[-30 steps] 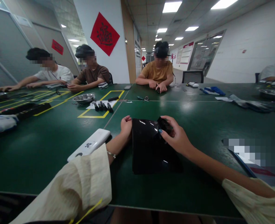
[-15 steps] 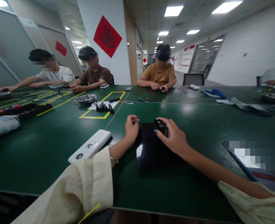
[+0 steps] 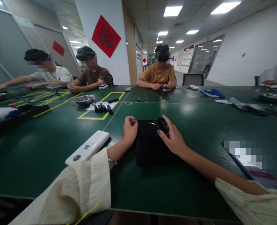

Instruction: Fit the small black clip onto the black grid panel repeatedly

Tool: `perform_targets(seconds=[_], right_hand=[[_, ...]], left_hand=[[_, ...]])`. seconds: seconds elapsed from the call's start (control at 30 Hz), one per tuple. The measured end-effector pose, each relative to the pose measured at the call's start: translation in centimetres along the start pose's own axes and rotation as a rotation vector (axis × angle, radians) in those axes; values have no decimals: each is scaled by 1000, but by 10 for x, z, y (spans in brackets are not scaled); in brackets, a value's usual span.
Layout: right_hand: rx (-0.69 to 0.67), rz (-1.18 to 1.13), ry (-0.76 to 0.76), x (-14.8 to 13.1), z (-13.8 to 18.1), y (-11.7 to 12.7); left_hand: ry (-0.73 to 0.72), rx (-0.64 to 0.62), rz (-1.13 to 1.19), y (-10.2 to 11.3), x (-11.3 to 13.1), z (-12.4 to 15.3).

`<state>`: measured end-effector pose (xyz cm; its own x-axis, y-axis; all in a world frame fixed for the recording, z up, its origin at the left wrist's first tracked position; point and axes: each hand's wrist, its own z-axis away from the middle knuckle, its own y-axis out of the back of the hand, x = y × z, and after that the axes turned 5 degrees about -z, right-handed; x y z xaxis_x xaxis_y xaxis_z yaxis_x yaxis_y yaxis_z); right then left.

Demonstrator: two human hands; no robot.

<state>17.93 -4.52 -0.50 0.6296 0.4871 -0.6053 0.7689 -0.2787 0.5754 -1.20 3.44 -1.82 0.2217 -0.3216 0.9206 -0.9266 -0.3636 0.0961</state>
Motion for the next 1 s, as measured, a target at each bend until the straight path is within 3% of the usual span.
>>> perform_targets(seconds=[0.37,0.63,0.73,0.83,1.0], right_hand=[[-168,-130,-229,6,-6,-5],[64,-37,-290,20,-3,-4],[43,78,-264,18,-5,-3],[-83,147,-192,12,-7,-2],[-205,39,-12,18,-4,0]], left_hand=[[-53,-87,53,-1,0,1],[-55,2,69,-1,-4,-2],[-32,25,77,-3,-8,-2],[-4,30,74,-4,-8,-1],[13,4,54,-4,-4,2]])
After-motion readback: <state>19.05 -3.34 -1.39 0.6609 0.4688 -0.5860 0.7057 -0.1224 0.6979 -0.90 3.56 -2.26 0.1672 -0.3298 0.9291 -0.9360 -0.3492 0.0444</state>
